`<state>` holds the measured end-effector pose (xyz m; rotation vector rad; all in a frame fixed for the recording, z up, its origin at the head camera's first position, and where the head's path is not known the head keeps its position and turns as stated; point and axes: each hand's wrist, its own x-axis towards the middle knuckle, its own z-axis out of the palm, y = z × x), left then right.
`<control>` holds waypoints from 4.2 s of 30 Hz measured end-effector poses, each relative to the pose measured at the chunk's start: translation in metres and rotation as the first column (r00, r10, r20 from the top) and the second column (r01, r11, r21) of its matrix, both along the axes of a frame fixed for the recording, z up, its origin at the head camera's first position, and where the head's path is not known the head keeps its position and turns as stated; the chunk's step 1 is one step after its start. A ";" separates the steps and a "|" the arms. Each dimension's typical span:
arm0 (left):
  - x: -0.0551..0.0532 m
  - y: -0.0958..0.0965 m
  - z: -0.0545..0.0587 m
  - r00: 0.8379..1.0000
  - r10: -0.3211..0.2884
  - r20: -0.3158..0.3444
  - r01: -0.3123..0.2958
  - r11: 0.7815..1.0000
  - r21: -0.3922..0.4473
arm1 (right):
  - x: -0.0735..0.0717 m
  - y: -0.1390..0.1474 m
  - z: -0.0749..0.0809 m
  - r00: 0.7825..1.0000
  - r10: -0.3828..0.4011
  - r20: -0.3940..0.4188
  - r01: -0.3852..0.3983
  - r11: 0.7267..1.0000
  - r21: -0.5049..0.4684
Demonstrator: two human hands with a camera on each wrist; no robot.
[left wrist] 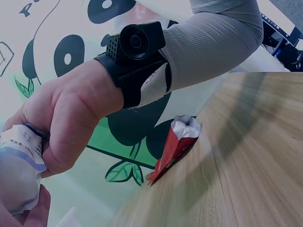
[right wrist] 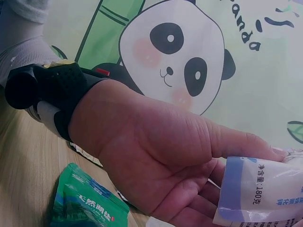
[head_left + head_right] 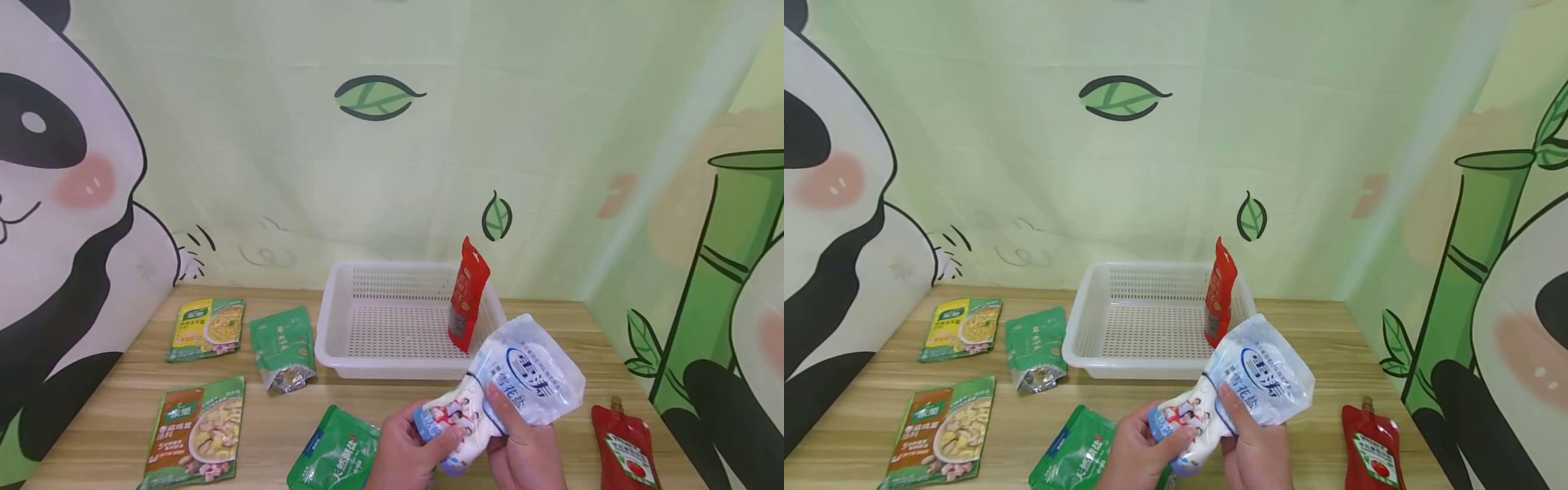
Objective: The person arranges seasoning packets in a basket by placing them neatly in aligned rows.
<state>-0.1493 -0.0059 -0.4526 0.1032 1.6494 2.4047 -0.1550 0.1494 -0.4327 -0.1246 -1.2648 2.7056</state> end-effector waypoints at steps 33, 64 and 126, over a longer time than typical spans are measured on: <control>-0.023 -0.022 0.015 0.955 -0.270 -0.125 0.232 0.938 -0.257 | 0.001 0.004 0.025 0.998 -0.047 0.029 0.042 0.988 0.148; -0.114 -0.095 -0.012 0.640 -0.529 -0.557 -0.636 0.042 -0.771 | -0.002 0.025 0.033 0.992 -0.083 0.093 0.036 0.906 0.422; -0.124 -0.095 -0.018 0.647 -0.572 -0.505 -0.655 -0.076 -0.752 | -0.181 -0.043 0.054 0.942 0.128 0.311 -0.335 0.441 0.833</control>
